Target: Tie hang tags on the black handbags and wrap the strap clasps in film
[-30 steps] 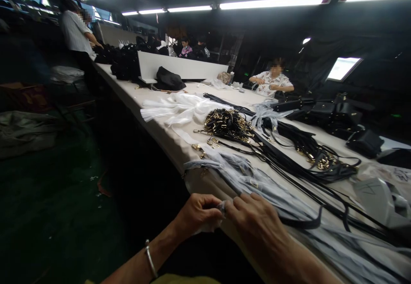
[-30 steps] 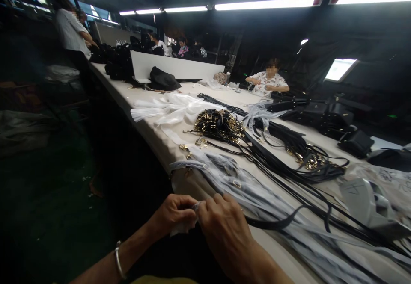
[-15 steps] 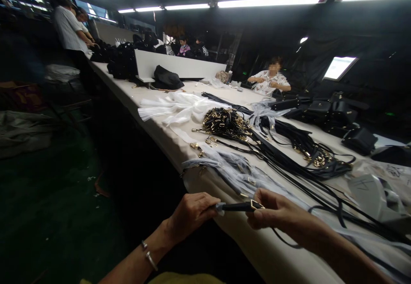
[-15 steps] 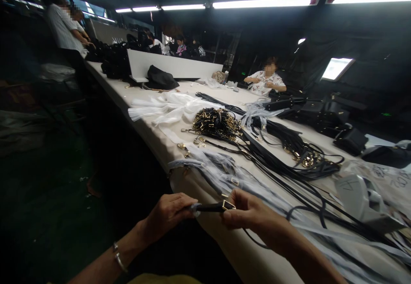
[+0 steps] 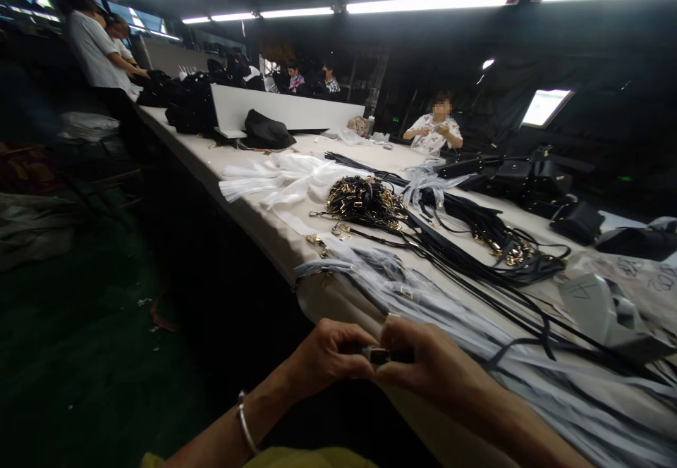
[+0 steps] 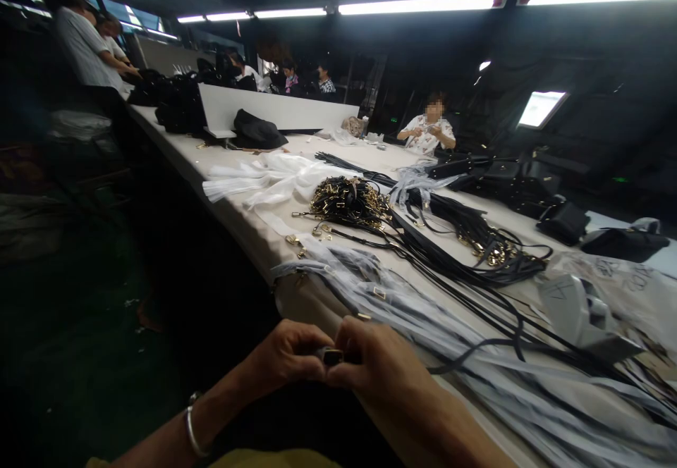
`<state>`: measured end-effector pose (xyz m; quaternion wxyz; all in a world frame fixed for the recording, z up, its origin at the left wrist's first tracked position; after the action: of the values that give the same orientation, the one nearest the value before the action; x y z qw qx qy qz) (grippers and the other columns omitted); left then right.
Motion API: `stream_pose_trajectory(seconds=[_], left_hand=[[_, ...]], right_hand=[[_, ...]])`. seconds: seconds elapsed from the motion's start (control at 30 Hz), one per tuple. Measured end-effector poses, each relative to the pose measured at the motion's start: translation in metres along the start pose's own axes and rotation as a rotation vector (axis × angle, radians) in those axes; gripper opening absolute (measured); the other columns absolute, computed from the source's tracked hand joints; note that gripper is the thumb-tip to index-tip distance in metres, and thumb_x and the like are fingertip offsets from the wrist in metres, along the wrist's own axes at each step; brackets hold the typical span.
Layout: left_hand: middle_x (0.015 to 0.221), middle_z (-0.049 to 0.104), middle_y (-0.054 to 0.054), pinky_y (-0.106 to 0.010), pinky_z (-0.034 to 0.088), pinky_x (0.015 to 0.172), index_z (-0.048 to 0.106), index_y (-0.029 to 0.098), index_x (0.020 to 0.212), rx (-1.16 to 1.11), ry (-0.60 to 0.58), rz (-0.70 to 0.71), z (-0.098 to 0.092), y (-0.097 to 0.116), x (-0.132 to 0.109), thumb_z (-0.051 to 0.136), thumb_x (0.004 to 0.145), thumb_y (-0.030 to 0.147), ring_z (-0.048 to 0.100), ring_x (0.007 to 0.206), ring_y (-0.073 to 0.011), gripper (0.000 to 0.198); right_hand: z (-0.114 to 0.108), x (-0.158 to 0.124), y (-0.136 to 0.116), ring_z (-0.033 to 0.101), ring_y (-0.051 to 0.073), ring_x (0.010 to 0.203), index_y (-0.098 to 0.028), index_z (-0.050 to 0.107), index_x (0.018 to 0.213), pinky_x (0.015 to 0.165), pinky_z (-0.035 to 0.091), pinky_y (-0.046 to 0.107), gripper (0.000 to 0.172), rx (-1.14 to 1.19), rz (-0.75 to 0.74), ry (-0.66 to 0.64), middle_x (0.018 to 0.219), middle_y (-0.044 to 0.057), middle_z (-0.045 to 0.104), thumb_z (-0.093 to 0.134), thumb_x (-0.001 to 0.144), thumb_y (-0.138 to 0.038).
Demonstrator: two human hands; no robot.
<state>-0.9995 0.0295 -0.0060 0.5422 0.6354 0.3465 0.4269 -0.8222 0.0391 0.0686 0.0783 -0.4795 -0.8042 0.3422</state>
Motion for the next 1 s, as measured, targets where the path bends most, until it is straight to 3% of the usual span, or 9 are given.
stream_pose_trajectory(seconds=[0.1,0.2,0.27,0.37,0.47,0.53,0.67,0.8,1.0], left_hand=[[0.082,0.073,-0.006,-0.022,0.047,0.069,0.076,0.015,0.1,0.294,0.032,0.254,-0.004,0.003,-0.001,0.076,0.079,0.033,0.064,0.072,-0.015,0.028],[0.076,0.072,-0.007,-0.023,0.047,0.068,0.075,0.013,0.098,0.487,0.066,0.392,-0.005,0.002,-0.003,0.071,0.084,0.034,0.063,0.069,-0.0154,0.025],[0.077,0.073,-0.007,-0.023,0.048,0.069,0.076,0.014,0.095,0.451,0.055,0.341,-0.002,0.0,-0.002,0.076,0.08,0.035,0.064,0.07,-0.0159,0.026],[0.074,0.073,-0.004,-0.021,0.048,0.059,0.077,0.015,0.087,0.199,0.012,0.053,0.006,-0.005,0.0,0.084,0.068,0.034,0.062,0.064,-0.0142,0.028],[0.063,0.069,-0.001,-0.02,0.044,0.048,0.074,0.013,0.078,-0.082,-0.029,-0.252,0.015,-0.008,0.002,0.082,0.064,0.029,0.057,0.051,-0.0116,0.023],[0.061,0.067,-0.001,-0.021,0.045,0.047,0.072,0.013,0.074,-0.178,-0.059,-0.335,0.016,-0.008,0.001,0.078,0.064,0.027,0.057,0.048,-0.0113,0.018],[0.058,0.062,0.002,-0.018,0.038,0.047,0.068,0.013,0.069,-0.07,-0.046,-0.343,-0.003,-0.017,-0.007,0.07,0.071,0.03,0.05,0.048,-0.008,0.016],[0.059,0.057,0.001,-0.019,0.031,0.048,0.064,0.013,0.07,0.007,-0.08,-0.338,-0.019,-0.041,-0.011,0.062,0.082,0.049,0.041,0.05,-0.0077,0.038],[0.065,0.056,-0.001,-0.023,0.036,0.059,0.06,0.015,0.068,0.065,-0.13,-0.184,0.017,-0.037,0.004,0.051,0.087,0.064,0.046,0.062,-0.0123,0.053]], right_hand=[[-0.001,0.001,0.016,0.048,0.011,0.055,-0.019,0.062,0.082,0.049,0.031,0.021,0.017,0.332,0.144,-0.157,0.065,-0.002,0.062,0.064,0.076,-0.035],[-0.006,0.0,0.025,0.044,0.01,0.048,-0.018,0.061,0.081,0.046,0.029,0.021,0.02,0.4,0.222,-0.118,0.061,-0.001,0.063,0.061,0.078,-0.037],[-0.008,-0.002,0.021,0.05,0.012,0.054,-0.018,0.061,0.077,0.051,0.033,0.023,0.016,0.207,0.142,0.003,0.065,0.0,0.065,0.06,0.08,-0.034],[0.001,-0.006,0.007,0.058,0.015,0.064,-0.02,0.063,0.074,0.058,0.032,0.025,0.014,-0.2,-0.025,0.142,0.07,0.001,0.067,0.058,0.084,-0.029],[0.019,-0.009,-0.003,0.057,0.014,0.059,-0.02,0.062,0.075,0.056,0.027,0.027,0.02,-0.419,-0.168,0.155,0.067,0.002,0.067,0.051,0.09,-0.026],[0.023,-0.01,-0.003,0.058,0.014,0.058,-0.019,0.064,0.077,0.055,0.026,0.027,0.021,-0.45,-0.219,0.145,0.068,0.002,0.068,0.049,0.092,-0.023],[-0.004,-0.012,0.015,0.062,0.015,0.067,-0.023,0.072,0.089,0.058,0.032,0.024,0.017,-0.309,-0.072,0.083,0.074,0.0,0.071,0.061,0.087,-0.037],[-0.034,-0.02,0.029,0.058,0.012,0.06,-0.023,0.077,0.084,0.056,0.035,0.022,0.021,-0.154,0.08,0.037,0.065,-0.002,0.068,0.063,0.086,-0.038],[0.0,-0.004,0.009,0.055,0.011,0.059,-0.028,0.078,0.088,0.054,0.028,0.023,0.019,-0.296,-0.036,0.038,0.066,-0.004,0.068,0.067,0.081,-0.042]])
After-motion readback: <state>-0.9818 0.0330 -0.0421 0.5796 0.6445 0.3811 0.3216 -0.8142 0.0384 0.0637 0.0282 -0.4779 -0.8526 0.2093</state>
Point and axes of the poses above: each hand's wrist, its own x-axis towards the middle knuckle, its own z-axis out of the palm, y = z × x, the point moved 3 cm from there along x, towards the middle knuckle
